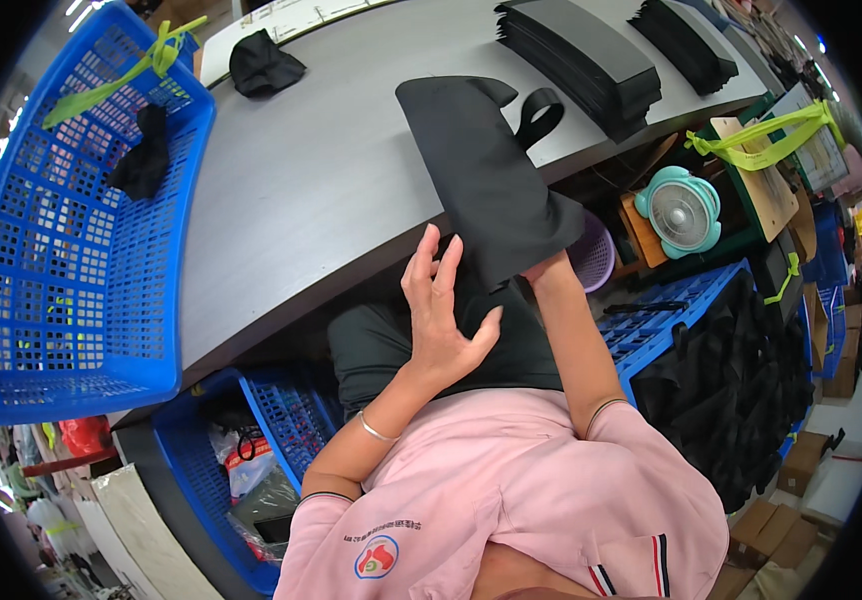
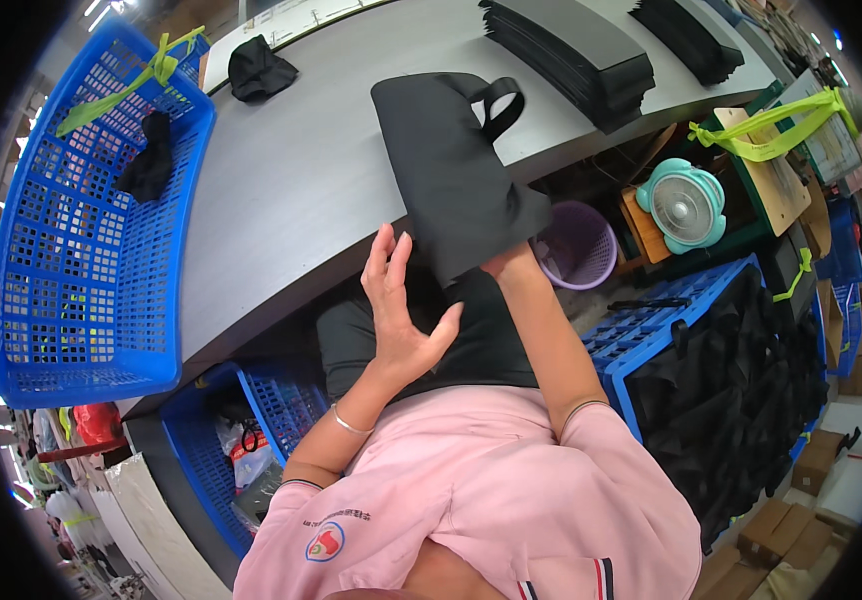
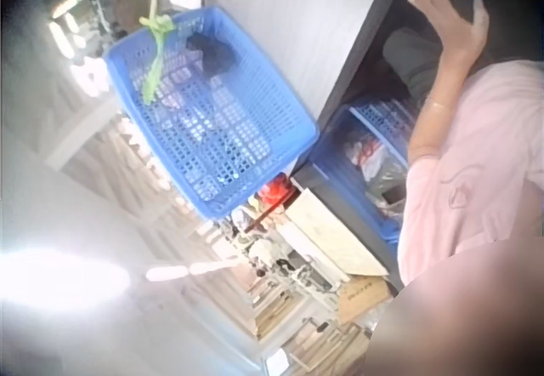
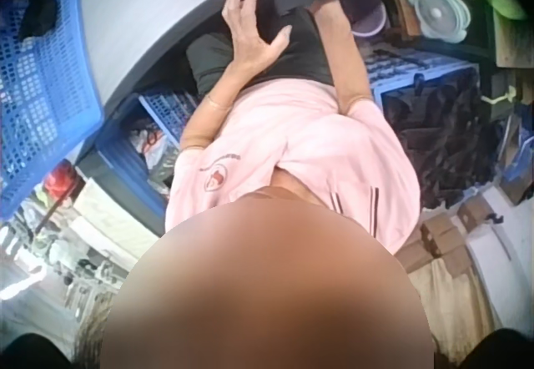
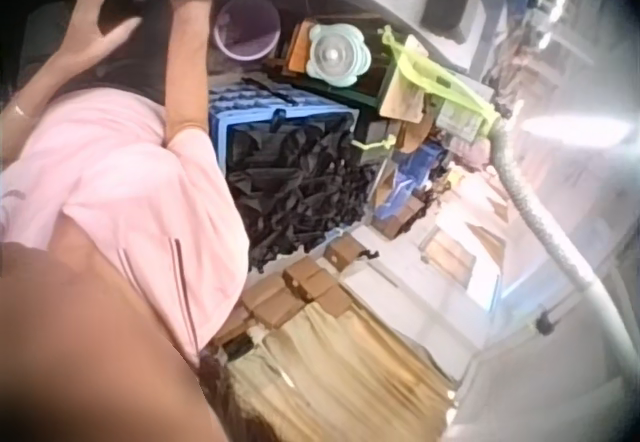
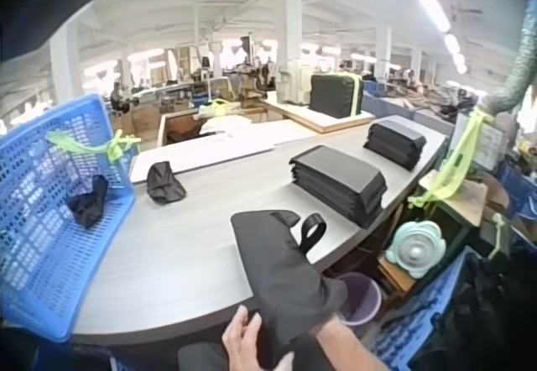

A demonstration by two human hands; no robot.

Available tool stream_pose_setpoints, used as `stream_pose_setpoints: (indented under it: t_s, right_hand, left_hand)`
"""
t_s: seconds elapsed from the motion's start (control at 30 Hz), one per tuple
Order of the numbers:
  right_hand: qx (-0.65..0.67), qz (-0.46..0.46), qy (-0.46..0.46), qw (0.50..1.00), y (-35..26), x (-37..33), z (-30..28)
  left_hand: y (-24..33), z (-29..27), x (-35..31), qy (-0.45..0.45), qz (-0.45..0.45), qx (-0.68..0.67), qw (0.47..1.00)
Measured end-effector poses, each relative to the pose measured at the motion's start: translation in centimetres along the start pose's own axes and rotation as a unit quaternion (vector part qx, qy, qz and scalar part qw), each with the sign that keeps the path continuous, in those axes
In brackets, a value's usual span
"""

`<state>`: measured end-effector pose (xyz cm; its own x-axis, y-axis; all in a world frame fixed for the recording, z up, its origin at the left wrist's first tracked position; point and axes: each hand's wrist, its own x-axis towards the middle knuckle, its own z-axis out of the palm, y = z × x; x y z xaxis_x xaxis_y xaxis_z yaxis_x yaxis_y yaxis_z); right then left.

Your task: The recorder is inspecting and turning out black fabric sleeves or covers at a manufacturing desk.

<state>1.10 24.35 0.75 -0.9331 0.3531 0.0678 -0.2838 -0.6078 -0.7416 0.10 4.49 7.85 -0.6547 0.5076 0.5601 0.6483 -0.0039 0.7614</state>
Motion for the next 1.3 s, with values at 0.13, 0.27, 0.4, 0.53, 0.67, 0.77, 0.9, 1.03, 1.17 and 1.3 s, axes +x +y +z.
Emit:
stream_pose_setpoints:
  t_s: [0.13, 0.27, 0.4, 0.53, 0.67, 0.77, 0.9, 1.03, 1.17, 1.3]
  right_hand:
    - [-0.262, -0.057, 0.028, 0.963, -1.6, 0.1, 2.0]
    - [0.172, 0.09, 0.151, 0.969, -2.4, -1.0, 4.1]
    - [0.046, 0.014, 0.023, 0.999, -1.5, -2.5, 5.3]
    - [0.054, 0.01, -0.002, 0.999, -1.0, -2.5, 4.4]
    - [0.057, 0.019, 0.023, 0.998, -0.5, -2.1, 3.4]
    - [0.099, 0.007, 0.013, 0.995, 0.2, -2.1, 3.4]
    - [0.112, 0.007, 0.024, 0.993, 0.8, -2.0, 3.4]
    - [0.1, -0.002, 0.015, 0.995, 1.1, -1.5, 3.0]
    - [0.129, -0.001, -0.044, 0.991, 1.2, -1.0, 3.5]
    - [0.111, 0.008, 0.038, 0.993, 1.2, -0.8, 4.5]
  left_hand:
    - [-0.8, 1.6, 1.1, 0.07, -0.011, 0.067, 0.995]
    - [-1.2, 1.5, 1.9, 0.12, -0.001, 0.071, 0.99]
    - [-1.0, 1.3, 1.4, 0.158, 0.05, 0.079, 0.983]
    - [-0.9, 1.6, 0.5, 0.126, 0.11, 0.083, 0.982]
    - [-1.1, 1.7, 0.0, 0.114, 0.084, 0.067, 0.988]
    - [-1.1, 1.9, -0.3, 0.094, 0.059, 0.031, 0.993]
    - [-1.1, 2.0, -0.8, 0.094, 0.051, 0.02, 0.994]
    - [-1.4, 2.2, -1.0, 0.095, 0.047, 0.005, 0.994]
    - [-1.4, 2.4, -1.0, 0.097, 0.036, -0.005, 0.995]
    - [-1.1, 1.7, -0.9, 0.104, 0.032, -0.04, 0.993]
